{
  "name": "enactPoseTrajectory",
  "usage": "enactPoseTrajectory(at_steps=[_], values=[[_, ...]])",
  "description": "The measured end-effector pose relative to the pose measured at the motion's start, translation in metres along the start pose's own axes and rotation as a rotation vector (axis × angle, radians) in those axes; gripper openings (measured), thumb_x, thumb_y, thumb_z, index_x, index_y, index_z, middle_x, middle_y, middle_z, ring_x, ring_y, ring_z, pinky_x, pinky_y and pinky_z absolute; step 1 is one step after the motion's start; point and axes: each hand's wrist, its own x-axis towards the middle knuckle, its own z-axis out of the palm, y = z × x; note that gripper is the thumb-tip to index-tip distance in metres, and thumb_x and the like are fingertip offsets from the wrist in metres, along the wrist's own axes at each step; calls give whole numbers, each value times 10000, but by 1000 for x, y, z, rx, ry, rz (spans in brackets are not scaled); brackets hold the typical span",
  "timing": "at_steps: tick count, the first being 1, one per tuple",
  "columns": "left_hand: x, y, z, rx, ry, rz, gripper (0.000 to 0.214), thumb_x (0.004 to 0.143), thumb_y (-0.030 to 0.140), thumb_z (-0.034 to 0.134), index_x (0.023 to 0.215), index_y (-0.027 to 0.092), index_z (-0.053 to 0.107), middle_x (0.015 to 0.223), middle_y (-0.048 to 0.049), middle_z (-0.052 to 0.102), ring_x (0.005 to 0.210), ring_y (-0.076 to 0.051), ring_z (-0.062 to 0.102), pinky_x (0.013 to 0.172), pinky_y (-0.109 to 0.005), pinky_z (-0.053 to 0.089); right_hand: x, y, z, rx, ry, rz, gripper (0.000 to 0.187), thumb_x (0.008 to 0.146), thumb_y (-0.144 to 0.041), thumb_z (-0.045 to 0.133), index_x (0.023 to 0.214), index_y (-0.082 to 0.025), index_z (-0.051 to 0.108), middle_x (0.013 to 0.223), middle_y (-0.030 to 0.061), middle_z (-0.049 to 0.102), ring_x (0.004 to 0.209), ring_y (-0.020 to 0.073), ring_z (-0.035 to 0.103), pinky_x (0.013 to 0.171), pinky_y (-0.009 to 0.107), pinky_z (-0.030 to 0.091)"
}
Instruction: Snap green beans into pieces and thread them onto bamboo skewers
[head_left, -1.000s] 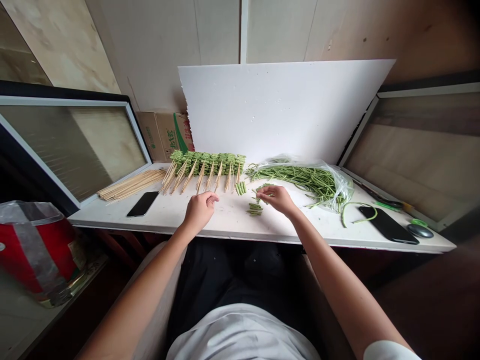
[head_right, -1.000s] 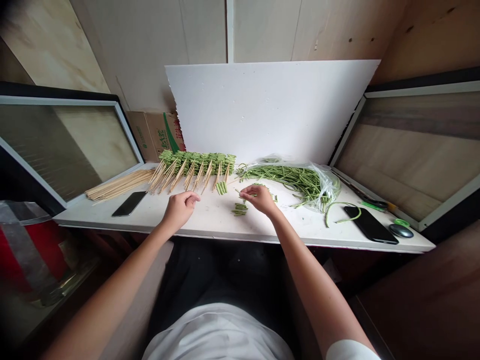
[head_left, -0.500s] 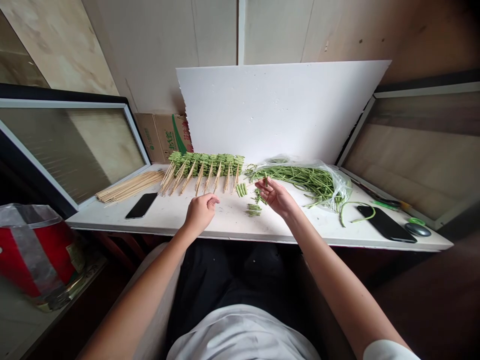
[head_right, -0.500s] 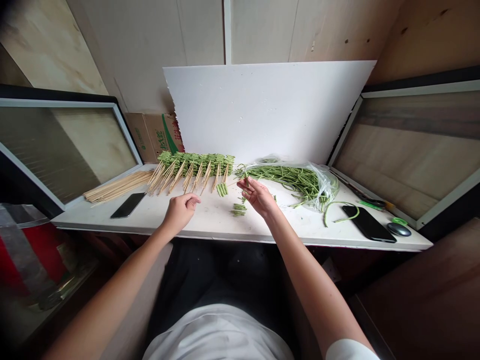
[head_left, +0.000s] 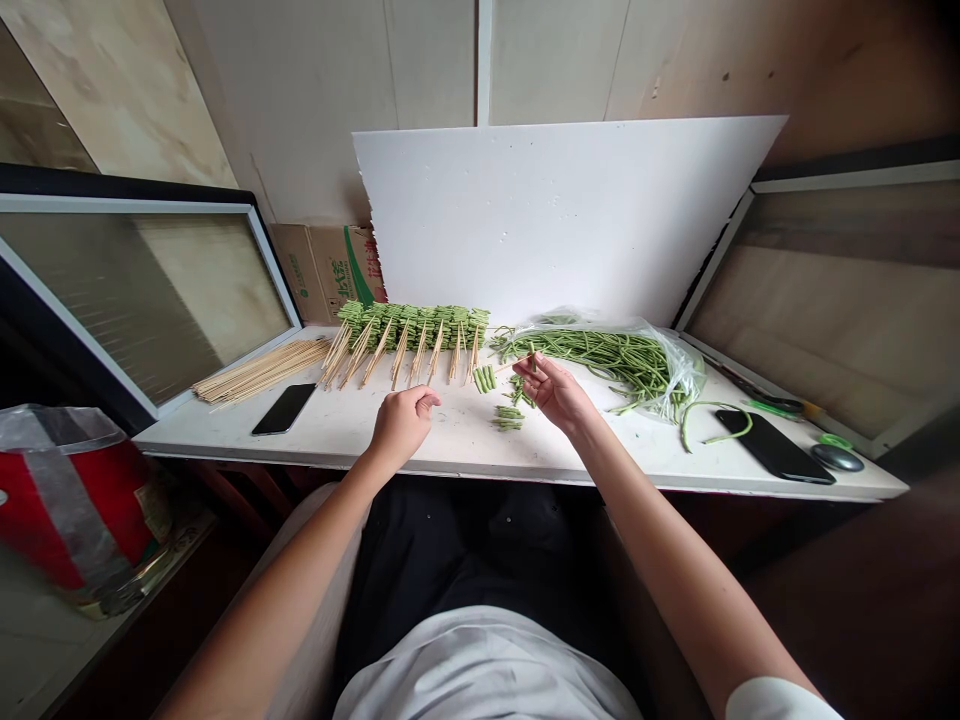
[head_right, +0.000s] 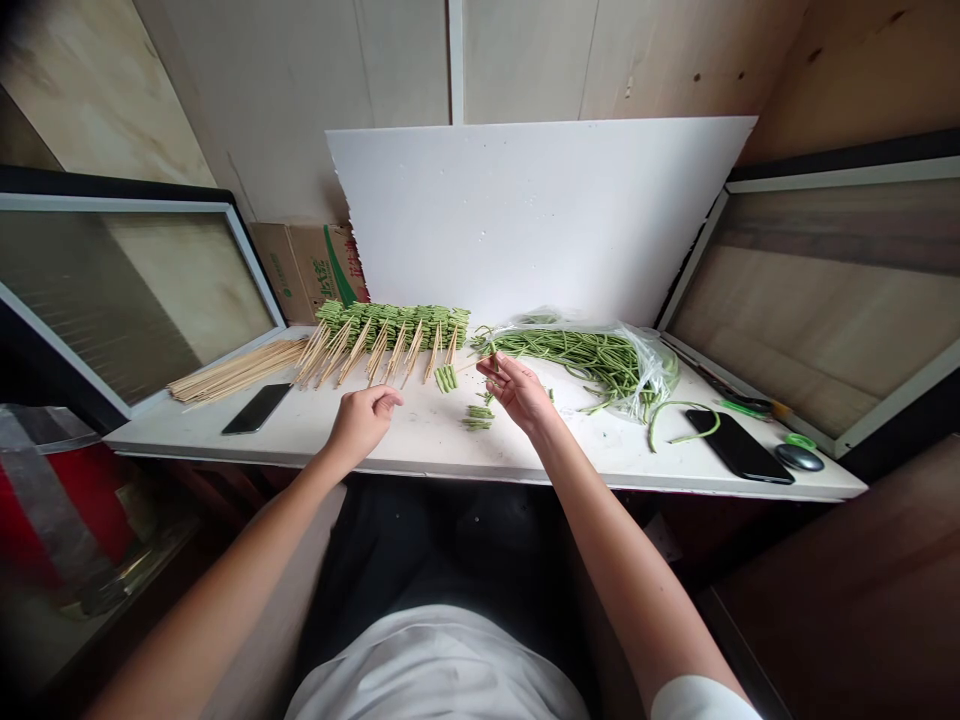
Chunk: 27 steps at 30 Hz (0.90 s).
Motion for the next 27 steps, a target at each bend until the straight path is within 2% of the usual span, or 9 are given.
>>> enactPoseTrajectory(at_steps=[4,10,20,27], values=[[0,-2,1,4,6,3,245,943,134,581,880,203,807,835,-45,805,722,-209,699,727,-305,489,-1,-1,1,-28,46,-16,315,744,-442,956,943,-254,801,1046,42,821,1157,224,748,738,228,595],[0,-3,1,21,19,5,251,921,103,590,857,211,807,823,-42,801,737,-218,704,743,-309,492,-1,2,4,-132,135,-130,349,701,-481,967,887,-227,814,979,84,832,1084,260,769,735,278,587],[-1,-5,2,26,24,10,249,901,84,594,839,200,806,789,-39,792,709,-209,689,723,-305,479,-2,4,11,-183,161,-195,314,706,-468,951,864,-221,839,952,83,824,1067,266,761,698,277,564],[1,-4,-5,27,56,-7,247,904,105,591,838,203,808,783,-38,792,711,-209,696,738,-303,489,-5,9,15,-181,159,-209,303,716,-464,948,875,-227,846,976,89,819,1078,256,758,680,264,548]])
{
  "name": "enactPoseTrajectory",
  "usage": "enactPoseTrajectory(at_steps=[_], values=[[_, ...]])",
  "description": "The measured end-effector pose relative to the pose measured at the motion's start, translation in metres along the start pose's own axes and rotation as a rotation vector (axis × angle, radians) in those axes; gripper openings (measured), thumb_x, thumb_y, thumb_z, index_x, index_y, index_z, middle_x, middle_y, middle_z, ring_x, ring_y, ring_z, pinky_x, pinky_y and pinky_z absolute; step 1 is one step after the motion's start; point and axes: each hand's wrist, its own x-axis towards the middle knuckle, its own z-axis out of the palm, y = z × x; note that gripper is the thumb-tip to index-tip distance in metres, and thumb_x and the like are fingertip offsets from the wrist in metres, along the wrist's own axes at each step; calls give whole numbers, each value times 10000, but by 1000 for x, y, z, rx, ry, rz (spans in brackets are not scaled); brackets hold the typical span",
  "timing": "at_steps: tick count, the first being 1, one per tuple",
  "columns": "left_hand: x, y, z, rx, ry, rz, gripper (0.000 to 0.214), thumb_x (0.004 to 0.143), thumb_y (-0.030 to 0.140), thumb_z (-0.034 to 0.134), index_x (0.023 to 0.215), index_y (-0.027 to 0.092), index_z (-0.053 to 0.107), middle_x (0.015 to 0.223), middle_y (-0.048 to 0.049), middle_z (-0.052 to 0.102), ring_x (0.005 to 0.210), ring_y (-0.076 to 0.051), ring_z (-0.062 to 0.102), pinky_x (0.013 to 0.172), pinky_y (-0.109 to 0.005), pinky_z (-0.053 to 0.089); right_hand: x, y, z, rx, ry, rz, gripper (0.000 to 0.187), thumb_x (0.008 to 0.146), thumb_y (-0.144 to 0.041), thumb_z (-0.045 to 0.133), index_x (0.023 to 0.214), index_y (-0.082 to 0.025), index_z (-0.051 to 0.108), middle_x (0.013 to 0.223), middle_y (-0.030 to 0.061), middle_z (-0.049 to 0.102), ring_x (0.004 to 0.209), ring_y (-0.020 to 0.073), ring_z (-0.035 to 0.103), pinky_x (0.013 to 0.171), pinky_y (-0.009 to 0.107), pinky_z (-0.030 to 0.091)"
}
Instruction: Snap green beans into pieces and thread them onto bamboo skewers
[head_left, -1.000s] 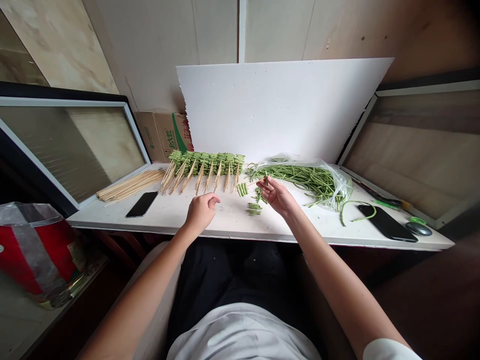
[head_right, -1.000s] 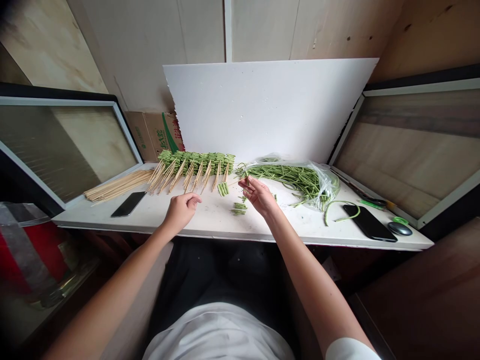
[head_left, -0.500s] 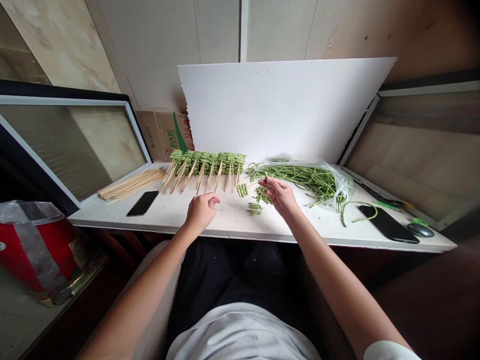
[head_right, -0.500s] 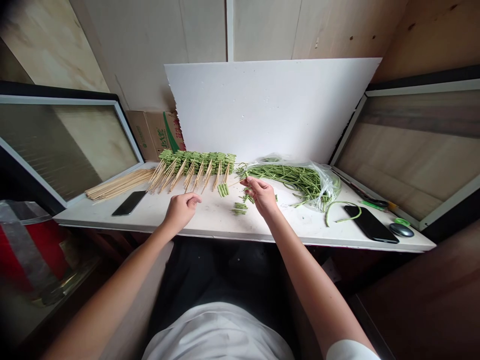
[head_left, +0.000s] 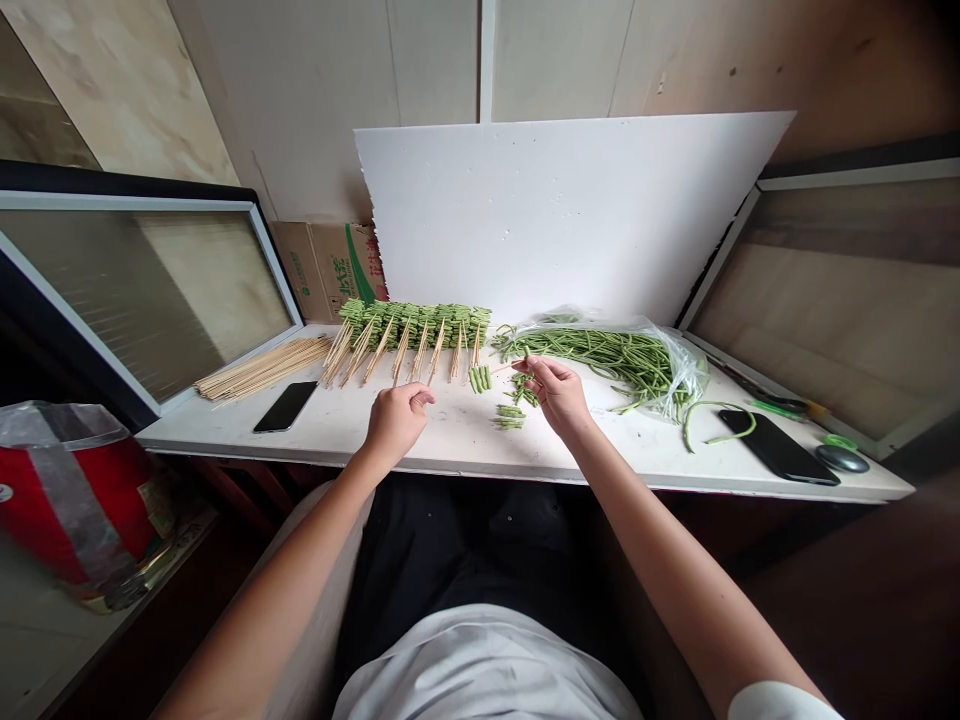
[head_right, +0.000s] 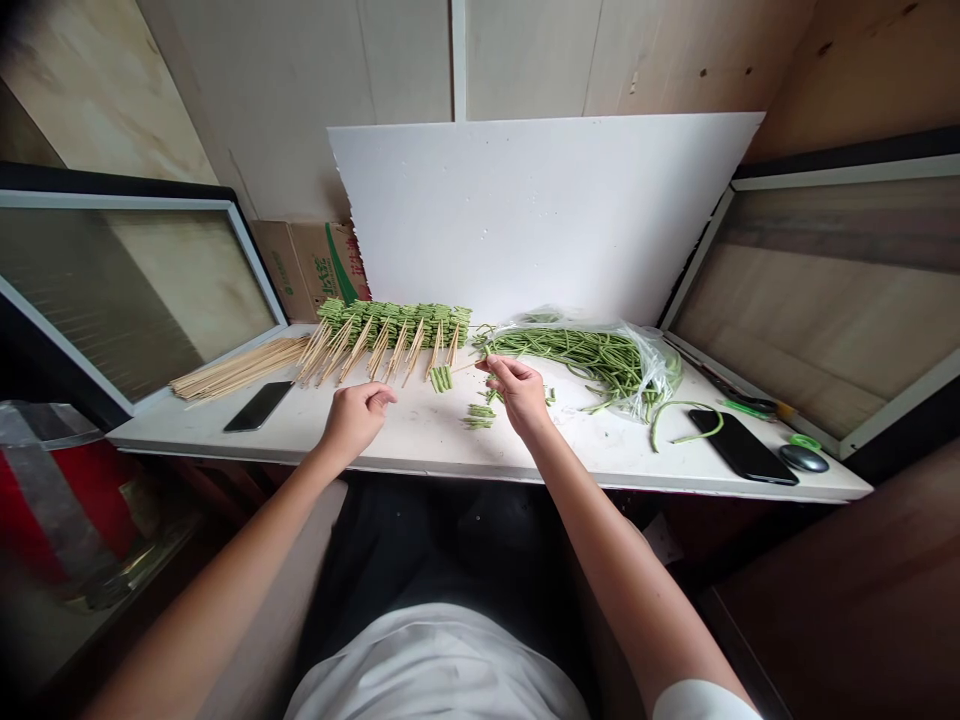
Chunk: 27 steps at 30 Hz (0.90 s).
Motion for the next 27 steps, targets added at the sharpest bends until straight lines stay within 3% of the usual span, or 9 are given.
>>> enactPoseTrajectory(at_steps=[9,16,27], values=[[-1,4,2,-14,5,-2,254,900,120,578,827,198,809,774,-46,785,686,-205,682,702,-298,478,-7,2,10,-35,16,-47,301,725,-494,928,868,-245,837,1006,76,819,1066,253,758,710,283,573],[-4,15,1,-41,8,34,252,905,113,580,831,192,808,765,-47,777,640,-191,651,675,-294,461,-22,10,29,-123,-32,-58,340,693,-521,946,833,-231,835,956,58,802,823,200,725,721,326,603],[-3,5,5,-42,-11,-13,250,895,145,576,805,192,803,719,-43,758,630,-194,639,657,-292,456,-30,15,34,-165,-26,-30,359,683,-548,943,834,-242,832,948,55,802,844,213,734,743,349,620]])
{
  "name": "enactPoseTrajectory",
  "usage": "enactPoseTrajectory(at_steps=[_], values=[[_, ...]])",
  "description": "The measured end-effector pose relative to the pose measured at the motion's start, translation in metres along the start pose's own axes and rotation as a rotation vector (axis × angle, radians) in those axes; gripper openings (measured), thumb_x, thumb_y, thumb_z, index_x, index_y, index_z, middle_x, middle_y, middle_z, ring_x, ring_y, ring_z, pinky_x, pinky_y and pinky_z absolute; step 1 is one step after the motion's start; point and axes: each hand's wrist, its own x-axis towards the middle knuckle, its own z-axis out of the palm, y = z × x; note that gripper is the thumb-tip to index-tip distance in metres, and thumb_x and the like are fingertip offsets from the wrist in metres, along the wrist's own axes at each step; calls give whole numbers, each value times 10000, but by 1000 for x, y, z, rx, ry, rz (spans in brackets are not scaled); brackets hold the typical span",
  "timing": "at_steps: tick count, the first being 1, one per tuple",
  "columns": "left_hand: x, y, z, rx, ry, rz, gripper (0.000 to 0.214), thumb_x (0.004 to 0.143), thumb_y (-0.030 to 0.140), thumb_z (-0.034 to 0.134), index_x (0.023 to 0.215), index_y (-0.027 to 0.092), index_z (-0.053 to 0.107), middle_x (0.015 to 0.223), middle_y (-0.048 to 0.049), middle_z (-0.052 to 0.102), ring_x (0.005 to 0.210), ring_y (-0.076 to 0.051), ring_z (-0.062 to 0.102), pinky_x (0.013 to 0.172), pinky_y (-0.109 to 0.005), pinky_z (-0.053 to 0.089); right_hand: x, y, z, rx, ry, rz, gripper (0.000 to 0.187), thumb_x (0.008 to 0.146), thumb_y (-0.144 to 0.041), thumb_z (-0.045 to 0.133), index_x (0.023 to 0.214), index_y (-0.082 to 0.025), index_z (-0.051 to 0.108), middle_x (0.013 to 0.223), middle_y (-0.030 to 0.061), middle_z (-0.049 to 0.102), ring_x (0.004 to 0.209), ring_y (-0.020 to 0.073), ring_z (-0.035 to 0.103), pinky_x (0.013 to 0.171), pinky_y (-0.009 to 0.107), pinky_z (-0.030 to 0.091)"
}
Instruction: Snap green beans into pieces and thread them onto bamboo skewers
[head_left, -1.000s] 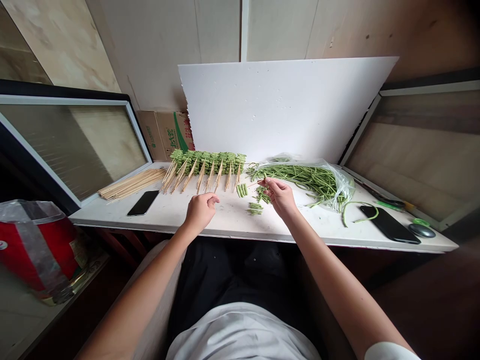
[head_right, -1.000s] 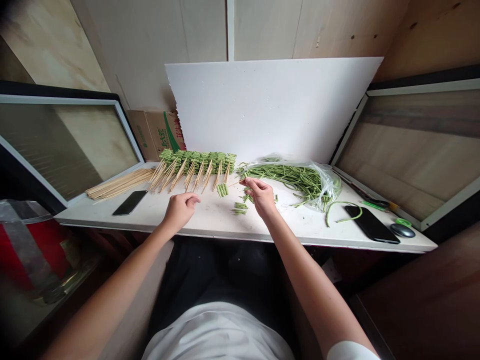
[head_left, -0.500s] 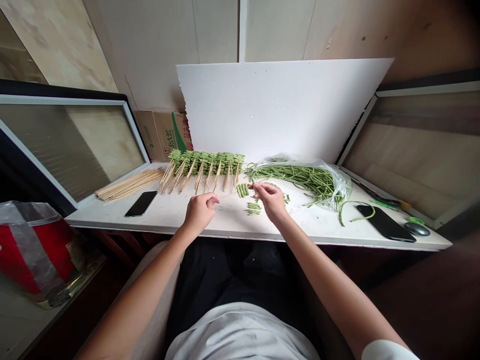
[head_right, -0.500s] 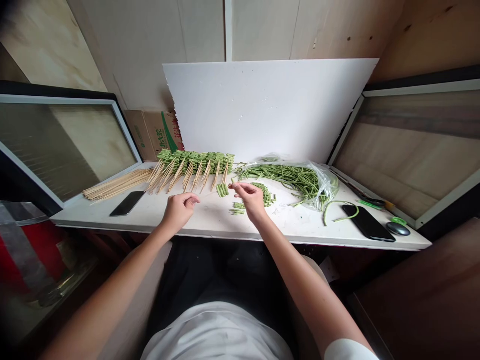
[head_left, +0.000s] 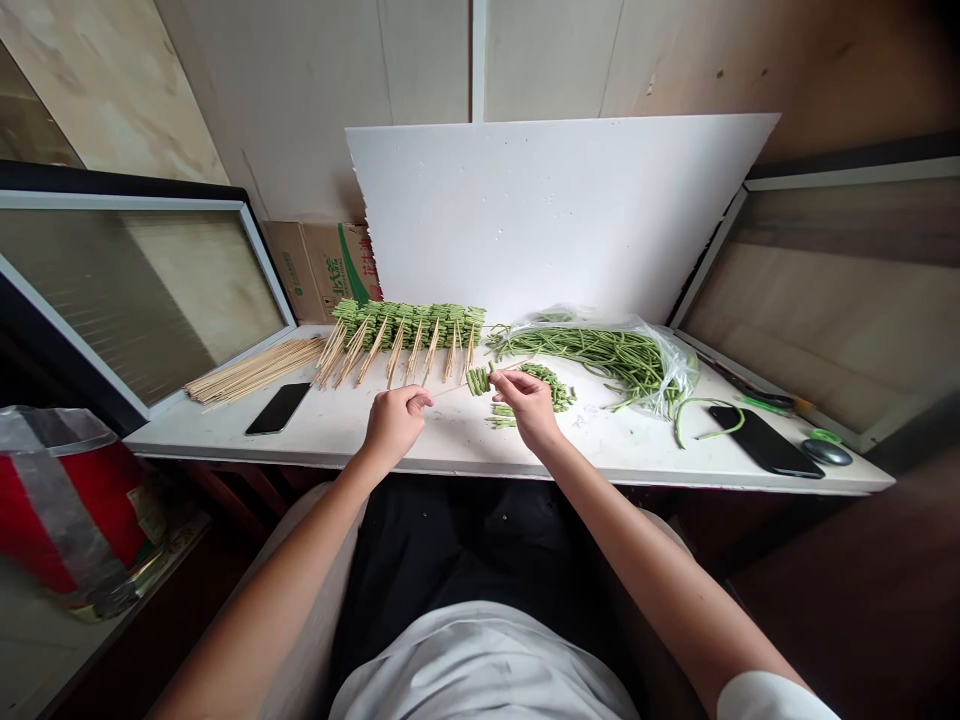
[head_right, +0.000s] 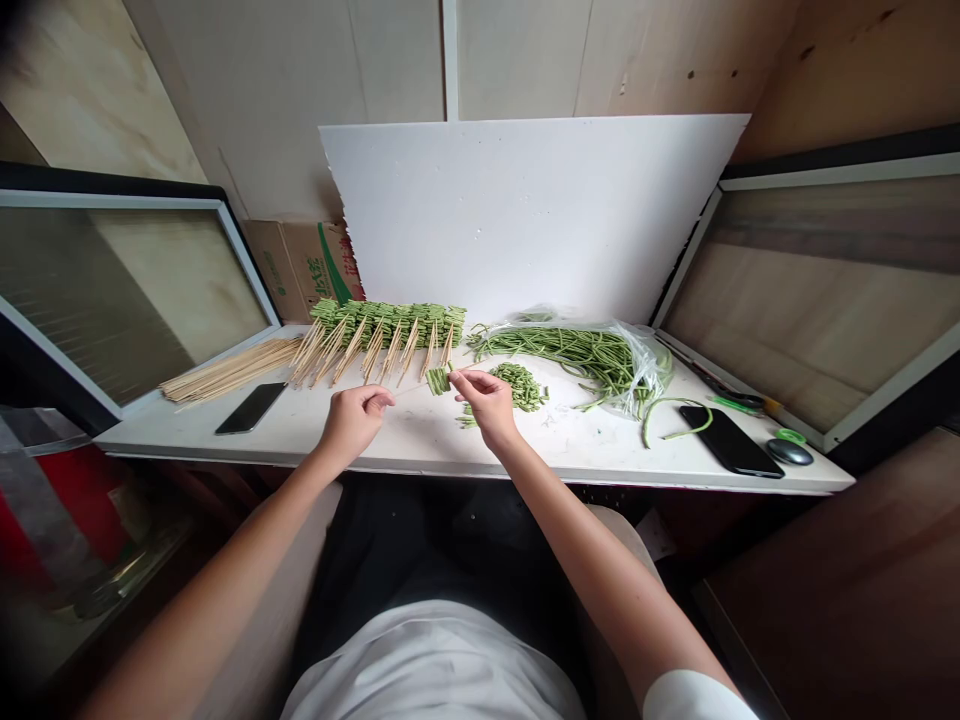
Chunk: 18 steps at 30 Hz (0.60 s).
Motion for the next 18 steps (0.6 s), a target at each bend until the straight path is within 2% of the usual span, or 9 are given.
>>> enactPoseTrajectory(at_steps=[7,9,11,13,14,18], values=[[-1,6,-1,-42,-15,17,247,911,179,573,823,190,803,689,-36,734,588,-182,612,652,-292,461,6,-1,-5,31,-41,20,358,690,-544,951,852,-242,849,972,60,806,884,207,738,742,316,627],[-1,7,-2,-46,-6,23,248,919,186,571,829,186,803,672,-32,723,568,-174,593,646,-290,456,12,-3,-13,16,-71,2,375,735,-587,911,882,-247,854,1033,71,814,969,229,745,753,314,632],[0,6,-2,-41,1,21,249,923,192,571,830,184,801,664,-30,717,556,-168,578,639,-290,449,20,-4,-25,-39,-115,-41,429,840,-658,795,961,-252,857,1122,88,814,1078,256,742,761,319,632],[1,4,-2,-34,1,11,248,927,201,572,830,184,799,662,-30,716,553,-167,572,631,-289,442,28,-2,-41,-203,-174,-101,477,943,-677,663,1049,-251,851,1184,101,808,1134,278,734,788,345,626],[2,2,-2,-31,-2,5,247,929,205,573,833,184,799,665,-30,717,556,-169,576,630,-289,442,32,0,-49,-343,-203,-133,455,961,-648,655,1051,-247,850,1174,106,813,1109,288,739,812,371,620],[2,-1,0,-31,-13,-1,246,937,208,572,846,185,800,675,-31,716,590,-178,607,651,-290,458,43,17,-73,-954,-347,-291,202,971,-375,718,965,-231,860,1066,120,828,1025,320,725,1066,529,493]])
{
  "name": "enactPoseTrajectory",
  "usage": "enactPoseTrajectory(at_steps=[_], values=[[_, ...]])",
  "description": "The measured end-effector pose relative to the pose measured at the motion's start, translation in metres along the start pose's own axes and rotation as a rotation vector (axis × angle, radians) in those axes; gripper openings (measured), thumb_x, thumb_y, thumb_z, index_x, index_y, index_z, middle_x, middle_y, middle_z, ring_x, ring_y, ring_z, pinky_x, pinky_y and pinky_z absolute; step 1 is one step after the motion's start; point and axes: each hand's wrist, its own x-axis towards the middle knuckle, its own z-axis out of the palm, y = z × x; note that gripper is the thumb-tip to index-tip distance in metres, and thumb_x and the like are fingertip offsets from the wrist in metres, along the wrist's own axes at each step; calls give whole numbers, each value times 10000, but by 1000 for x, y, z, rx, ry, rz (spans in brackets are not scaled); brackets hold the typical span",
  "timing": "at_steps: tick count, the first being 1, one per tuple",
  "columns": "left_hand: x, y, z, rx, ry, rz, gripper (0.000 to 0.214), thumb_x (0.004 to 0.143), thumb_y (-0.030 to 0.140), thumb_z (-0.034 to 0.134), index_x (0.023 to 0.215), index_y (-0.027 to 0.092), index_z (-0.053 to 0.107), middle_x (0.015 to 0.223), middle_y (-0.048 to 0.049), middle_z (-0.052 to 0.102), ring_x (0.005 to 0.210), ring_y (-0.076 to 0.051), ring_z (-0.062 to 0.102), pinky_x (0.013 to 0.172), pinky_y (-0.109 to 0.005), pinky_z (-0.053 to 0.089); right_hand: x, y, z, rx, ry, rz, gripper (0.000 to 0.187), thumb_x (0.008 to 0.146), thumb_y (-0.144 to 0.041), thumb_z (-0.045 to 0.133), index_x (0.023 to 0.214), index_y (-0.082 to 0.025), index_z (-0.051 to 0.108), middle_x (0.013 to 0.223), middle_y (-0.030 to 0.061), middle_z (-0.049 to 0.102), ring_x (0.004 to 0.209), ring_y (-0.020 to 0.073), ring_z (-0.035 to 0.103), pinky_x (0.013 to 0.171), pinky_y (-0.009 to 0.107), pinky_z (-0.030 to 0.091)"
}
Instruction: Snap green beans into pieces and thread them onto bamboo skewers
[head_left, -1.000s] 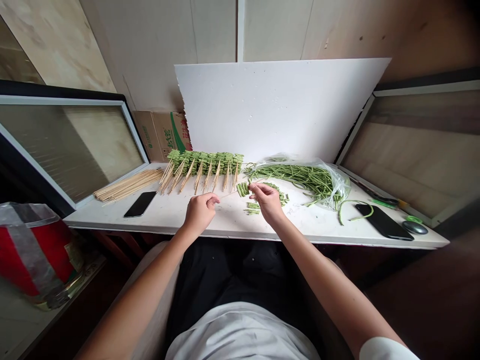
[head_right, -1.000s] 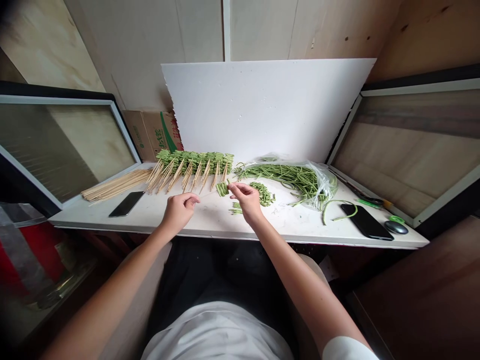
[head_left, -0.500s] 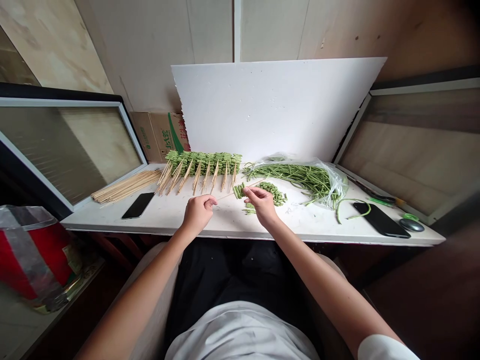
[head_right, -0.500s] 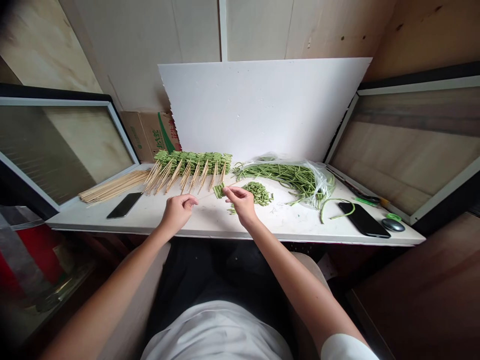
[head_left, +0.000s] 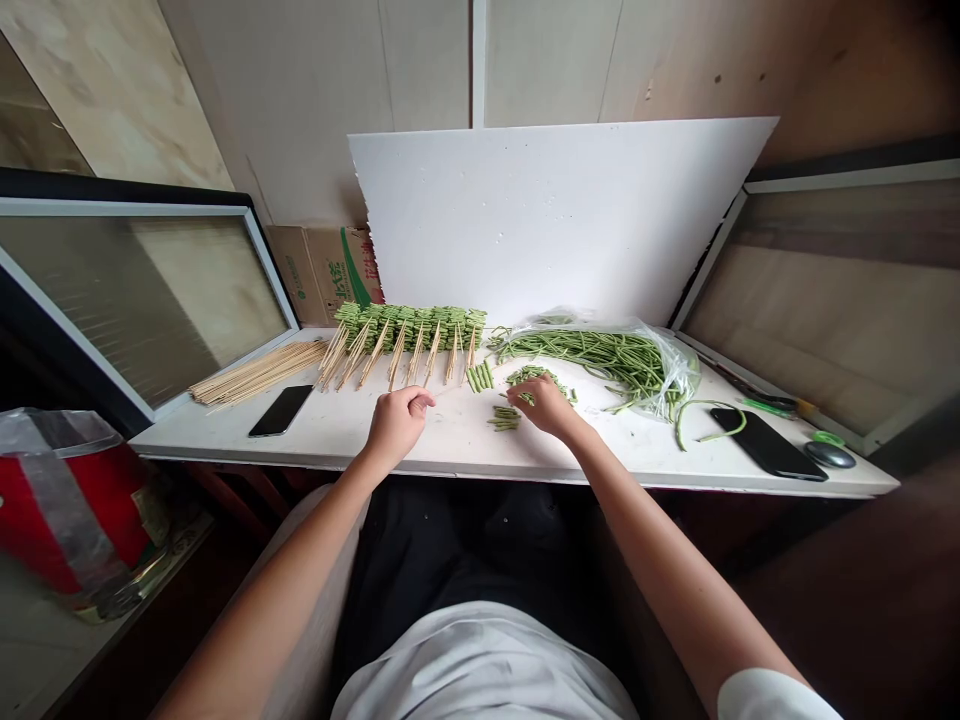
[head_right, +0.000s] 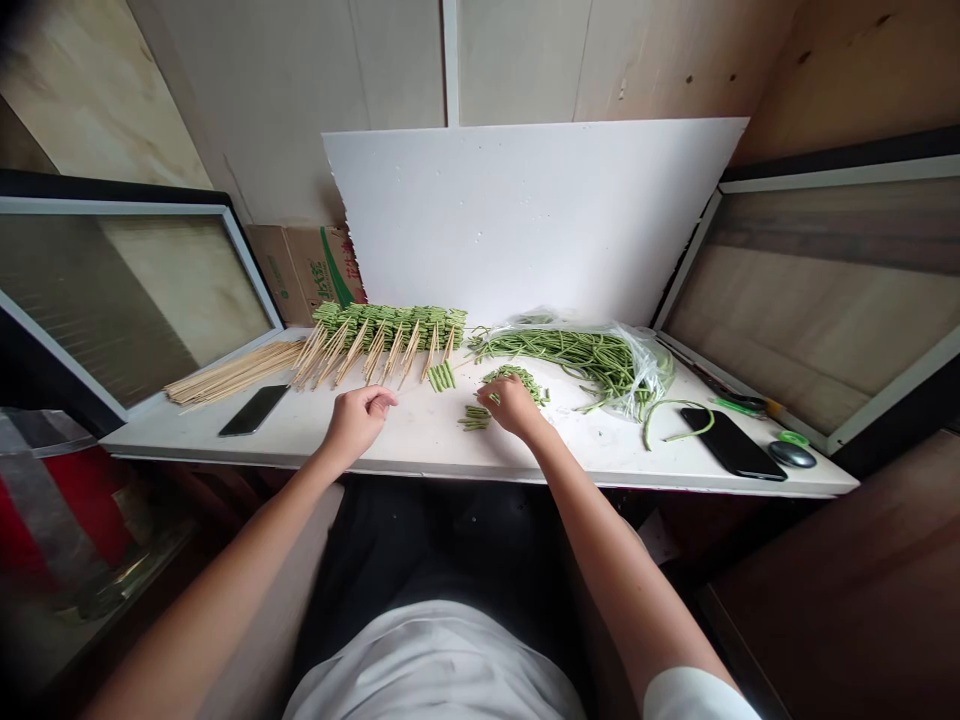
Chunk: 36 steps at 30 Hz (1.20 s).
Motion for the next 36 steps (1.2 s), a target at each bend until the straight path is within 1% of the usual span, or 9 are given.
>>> enactPoseTrajectory(at_steps=[3,9,14,17,21,25,30,33,36], values=[[-1,-3,2,-6,-16,6,239,948,213,577,865,188,800,668,-22,709,609,-178,626,663,-286,468,-2,10,10,-197,-75,-17,201,990,-267,667,1004,-232,864,1025,137,820,1026,329,701,1092,522,453],[-1,-7,5,-28,-36,-6,189,949,230,614,885,186,786,719,-25,745,646,-173,658,674,-274,479,-5,9,25,-349,-109,14,216,979,-195,657,1030,-209,866,1031,157,800,1087,349,644,1006,440,481],[-1,-5,5,-21,-46,-12,185,952,204,609,888,182,782,730,-25,750,660,-172,668,685,-276,480,-6,5,26,-316,-80,54,177,959,-151,678,996,-191,846,1030,150,803,1107,358,632,933,419,501],[-1,-4,5,-20,-48,-8,184,953,198,611,885,185,781,730,-26,750,676,-178,679,695,-280,489,-7,0,27,-271,-62,52,205,949,-135,681,1085,-179,827,1021,152,807,1111,368,630,864,409,515],[-1,-5,5,-11,-41,3,181,950,200,609,892,190,780,737,-28,757,694,-184,690,707,-285,497,-6,-3,25,-241,-2,30,229,935,-141,683,1098,-181,839,1045,156,811,1106,378,636,897,452,519],[0,-3,2,-5,-18,11,179,953,215,610,894,199,777,741,-31,762,704,-193,697,720,-293,506,0,-3,17,48,119,62,138,930,-299,747,974,-218,850,1023,124,813,983,321,704,937,477,539],[2,-4,-2,-20,13,15,169,956,235,615,920,193,775,758,-42,773,714,-201,715,732,-302,517,5,-12,-1,610,236,283,406,772,-578,883,948,-215,834,1002,106,820,927,260,749,778,360,584],[2,-5,-3,-32,20,12,173,962,243,612,937,189,774,774,-47,779,733,-205,726,742,-306,525,6,-21,-9,909,278,333,467,688,-590,935,949,-218,827,988,88,821,965,238,764,767,310,601],[2,-6,-3,-31,26,9,174,965,247,612,931,188,772,771,-45,777,731,-205,725,742,-310,528,6,-27,-14,1079,281,349,438,696,-563,942,941,-219,824,1004,80,819,1001,225,768,788,290,615]])
